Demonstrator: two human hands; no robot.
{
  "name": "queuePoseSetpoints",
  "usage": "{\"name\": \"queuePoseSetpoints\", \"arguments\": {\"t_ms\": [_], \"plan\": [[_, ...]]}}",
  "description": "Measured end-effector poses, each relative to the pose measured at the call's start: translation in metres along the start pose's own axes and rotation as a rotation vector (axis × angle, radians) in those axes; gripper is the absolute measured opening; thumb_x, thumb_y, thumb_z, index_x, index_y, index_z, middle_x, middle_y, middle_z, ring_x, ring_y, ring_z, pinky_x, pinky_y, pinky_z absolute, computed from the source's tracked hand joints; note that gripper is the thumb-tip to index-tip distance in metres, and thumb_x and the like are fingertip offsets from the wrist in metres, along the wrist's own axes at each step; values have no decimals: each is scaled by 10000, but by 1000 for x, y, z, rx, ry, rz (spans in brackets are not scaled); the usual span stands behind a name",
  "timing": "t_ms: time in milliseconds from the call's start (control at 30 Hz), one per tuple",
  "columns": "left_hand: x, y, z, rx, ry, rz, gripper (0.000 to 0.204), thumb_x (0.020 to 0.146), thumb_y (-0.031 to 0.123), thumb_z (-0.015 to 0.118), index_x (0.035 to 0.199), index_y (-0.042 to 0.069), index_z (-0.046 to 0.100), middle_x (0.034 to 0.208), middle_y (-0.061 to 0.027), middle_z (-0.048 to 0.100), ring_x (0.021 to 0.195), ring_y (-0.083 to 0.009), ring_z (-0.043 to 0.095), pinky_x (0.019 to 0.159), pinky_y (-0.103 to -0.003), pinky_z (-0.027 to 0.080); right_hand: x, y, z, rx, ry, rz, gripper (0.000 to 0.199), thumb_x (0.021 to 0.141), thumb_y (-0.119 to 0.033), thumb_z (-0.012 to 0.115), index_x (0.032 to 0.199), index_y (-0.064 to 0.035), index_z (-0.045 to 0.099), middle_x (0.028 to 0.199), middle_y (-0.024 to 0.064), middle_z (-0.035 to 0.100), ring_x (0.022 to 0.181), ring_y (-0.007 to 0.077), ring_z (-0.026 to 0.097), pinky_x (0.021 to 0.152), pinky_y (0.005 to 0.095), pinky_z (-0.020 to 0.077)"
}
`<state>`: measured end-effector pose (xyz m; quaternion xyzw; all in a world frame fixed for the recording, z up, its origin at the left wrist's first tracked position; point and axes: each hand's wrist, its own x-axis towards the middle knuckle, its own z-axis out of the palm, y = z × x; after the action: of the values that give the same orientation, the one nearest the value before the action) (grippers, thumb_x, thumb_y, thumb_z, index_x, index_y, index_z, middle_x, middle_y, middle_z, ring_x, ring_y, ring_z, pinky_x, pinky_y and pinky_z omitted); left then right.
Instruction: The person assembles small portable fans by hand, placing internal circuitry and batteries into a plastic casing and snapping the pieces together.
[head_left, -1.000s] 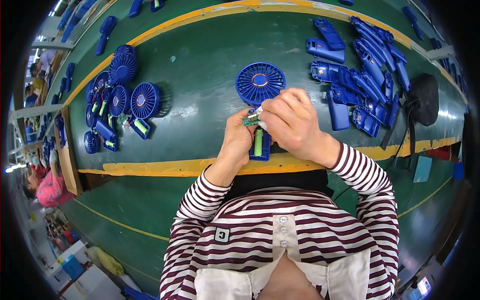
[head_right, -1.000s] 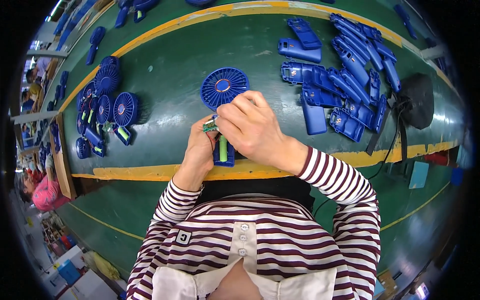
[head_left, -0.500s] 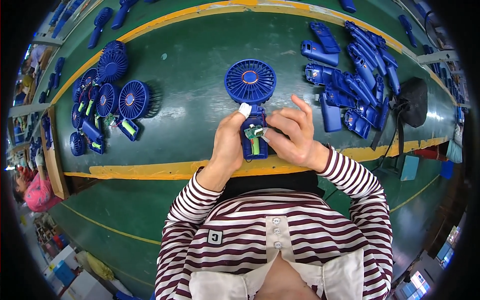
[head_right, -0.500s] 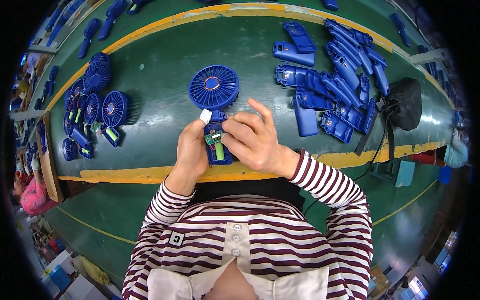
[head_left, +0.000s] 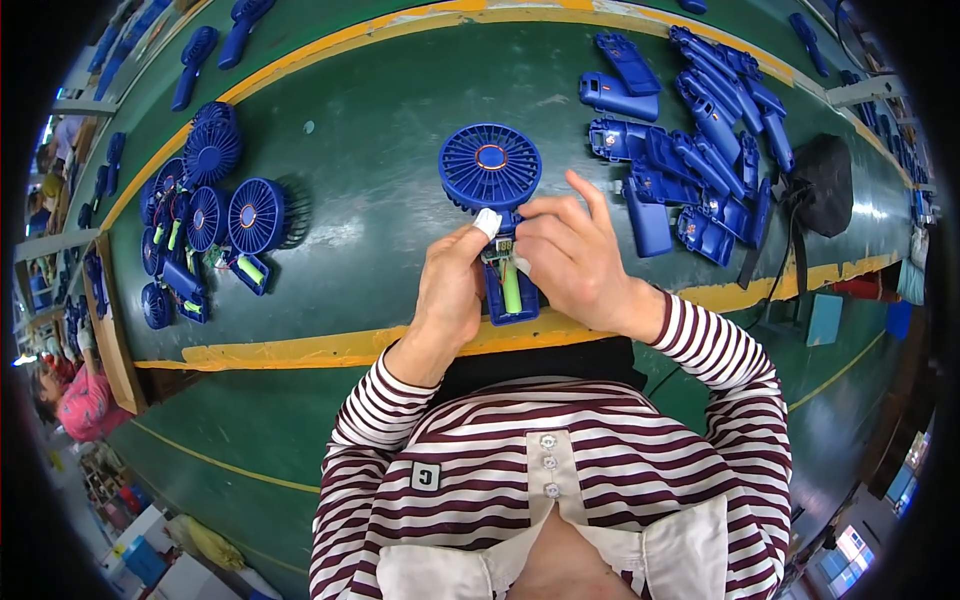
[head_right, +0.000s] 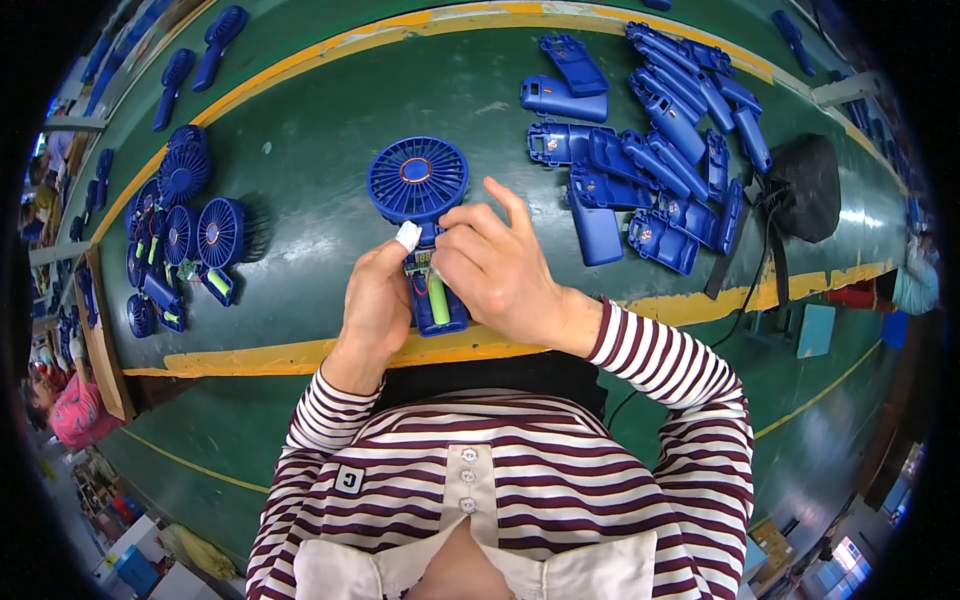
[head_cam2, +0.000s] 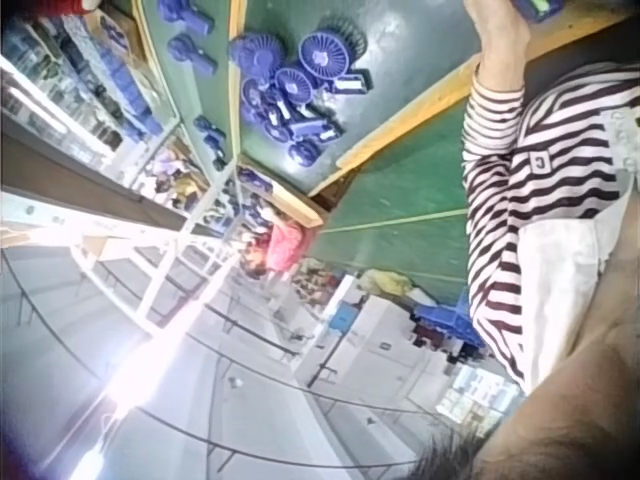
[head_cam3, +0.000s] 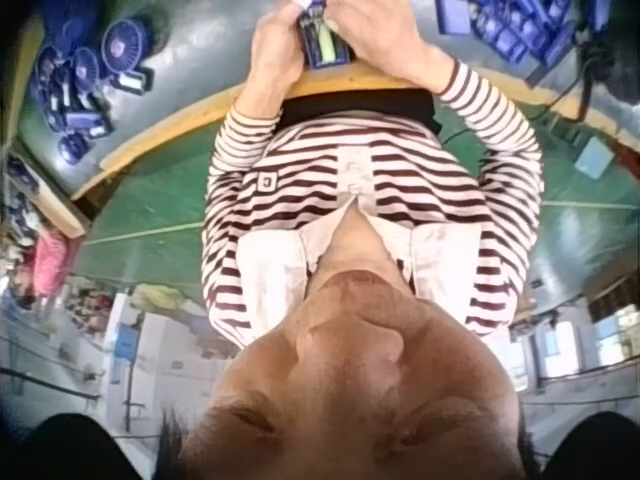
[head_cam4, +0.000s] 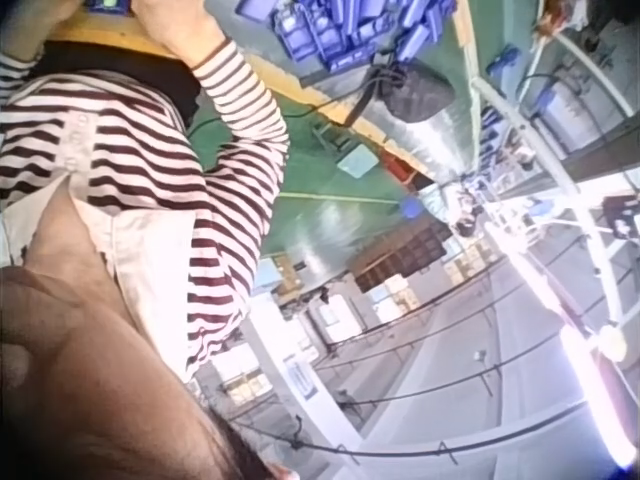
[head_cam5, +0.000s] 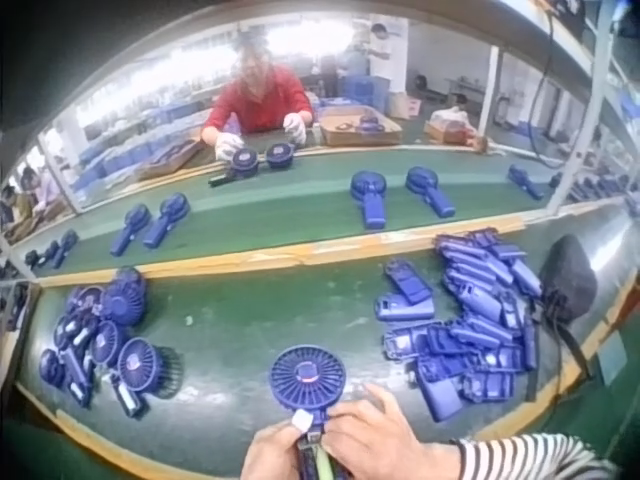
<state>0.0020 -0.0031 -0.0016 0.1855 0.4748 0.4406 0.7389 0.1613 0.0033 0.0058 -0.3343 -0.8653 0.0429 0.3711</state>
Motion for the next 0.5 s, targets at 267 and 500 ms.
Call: {"name": "queuePoseSetpoints", "arguments": {"t_ms": [267, 500], "plan": [[-9, 23, 18, -90, -45, -136, 300, 905, 179, 374, 1047, -56, 493, 987, -137, 583, 879, -229, 594, 769, -362, 488, 17, 12, -16, 333, -111, 206, 218, 599, 112, 550, 798, 31, 517, 955, 144, 506, 842, 315, 535, 679, 367, 465], [-8, 25, 13, -146, -145, -146, 327, 907, 184, 367, 1110, -55, 457, 1039, -137, 567, 923, -245, 598, 797, -385, 503, 23, 13, -17, 422, -186, 224, 245, 569, 146, 518, 794, 52, 493, 958, 157, 486, 868, 331, 524, 717, 383, 455]]}}
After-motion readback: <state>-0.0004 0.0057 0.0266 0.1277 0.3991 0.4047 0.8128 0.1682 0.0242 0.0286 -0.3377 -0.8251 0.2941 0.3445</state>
